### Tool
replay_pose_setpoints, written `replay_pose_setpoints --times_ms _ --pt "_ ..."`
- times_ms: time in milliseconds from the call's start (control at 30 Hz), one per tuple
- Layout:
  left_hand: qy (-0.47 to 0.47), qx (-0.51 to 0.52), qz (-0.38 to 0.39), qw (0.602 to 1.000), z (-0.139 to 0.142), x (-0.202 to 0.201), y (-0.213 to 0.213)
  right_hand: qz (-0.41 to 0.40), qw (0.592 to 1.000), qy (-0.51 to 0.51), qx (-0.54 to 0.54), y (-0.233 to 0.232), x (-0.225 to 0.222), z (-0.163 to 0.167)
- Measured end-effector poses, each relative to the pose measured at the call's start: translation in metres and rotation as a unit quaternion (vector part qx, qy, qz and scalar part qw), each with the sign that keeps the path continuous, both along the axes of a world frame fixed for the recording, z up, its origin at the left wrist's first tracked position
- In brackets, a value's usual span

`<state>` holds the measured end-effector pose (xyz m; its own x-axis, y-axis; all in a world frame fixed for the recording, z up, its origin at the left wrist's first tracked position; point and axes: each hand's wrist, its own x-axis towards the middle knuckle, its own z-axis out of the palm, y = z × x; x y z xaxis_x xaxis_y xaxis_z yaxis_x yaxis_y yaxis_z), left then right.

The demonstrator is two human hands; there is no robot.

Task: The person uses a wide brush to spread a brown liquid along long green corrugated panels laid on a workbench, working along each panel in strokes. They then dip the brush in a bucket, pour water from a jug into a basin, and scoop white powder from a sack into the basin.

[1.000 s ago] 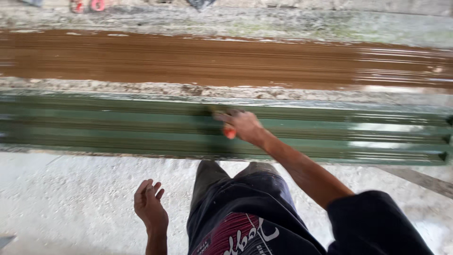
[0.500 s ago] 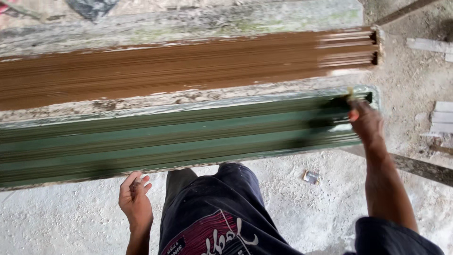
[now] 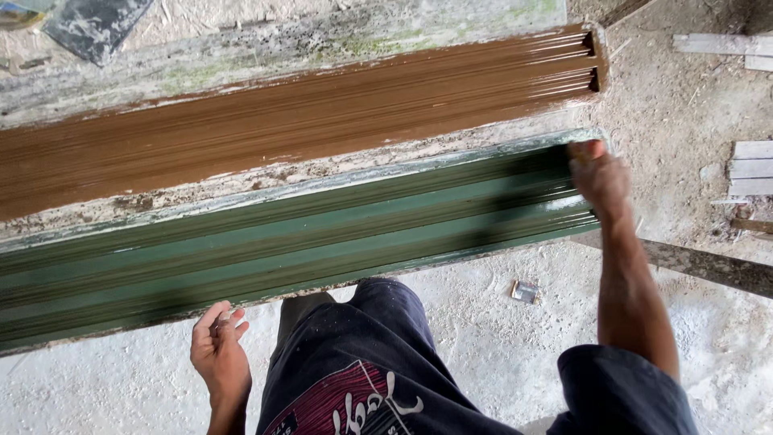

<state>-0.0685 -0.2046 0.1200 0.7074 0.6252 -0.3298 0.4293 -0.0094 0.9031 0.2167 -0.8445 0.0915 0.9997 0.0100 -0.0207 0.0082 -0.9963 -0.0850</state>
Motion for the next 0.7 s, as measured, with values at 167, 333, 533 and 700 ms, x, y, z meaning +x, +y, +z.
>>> replay_pose_setpoints --times_ms 167,333,533,700 --pt "-0.002 0.022 -0.021 1.000 0.000 -0.002 -0.004 -0.102 0.930 0.112 0.334 -0.010 -0.006 0.008" --pt "0.027 0.020 -0.007 0.999 0.003 -0.006 -0.003 -0.190 0.942 0.033 0.275 -0.080 -0.002 0.009" --pt "0.039 0.017 -0.003 0.999 0.000 -0.008 -0.009 0.073 0.979 -0.151 0.113 0.053 -0.048 -0.075" --pt "0.042 -0.027 -0.017 0.999 -0.008 0.003 -0.020 -0.062 0.835 0.237 0.492 0.190 -0.083 -0.048"
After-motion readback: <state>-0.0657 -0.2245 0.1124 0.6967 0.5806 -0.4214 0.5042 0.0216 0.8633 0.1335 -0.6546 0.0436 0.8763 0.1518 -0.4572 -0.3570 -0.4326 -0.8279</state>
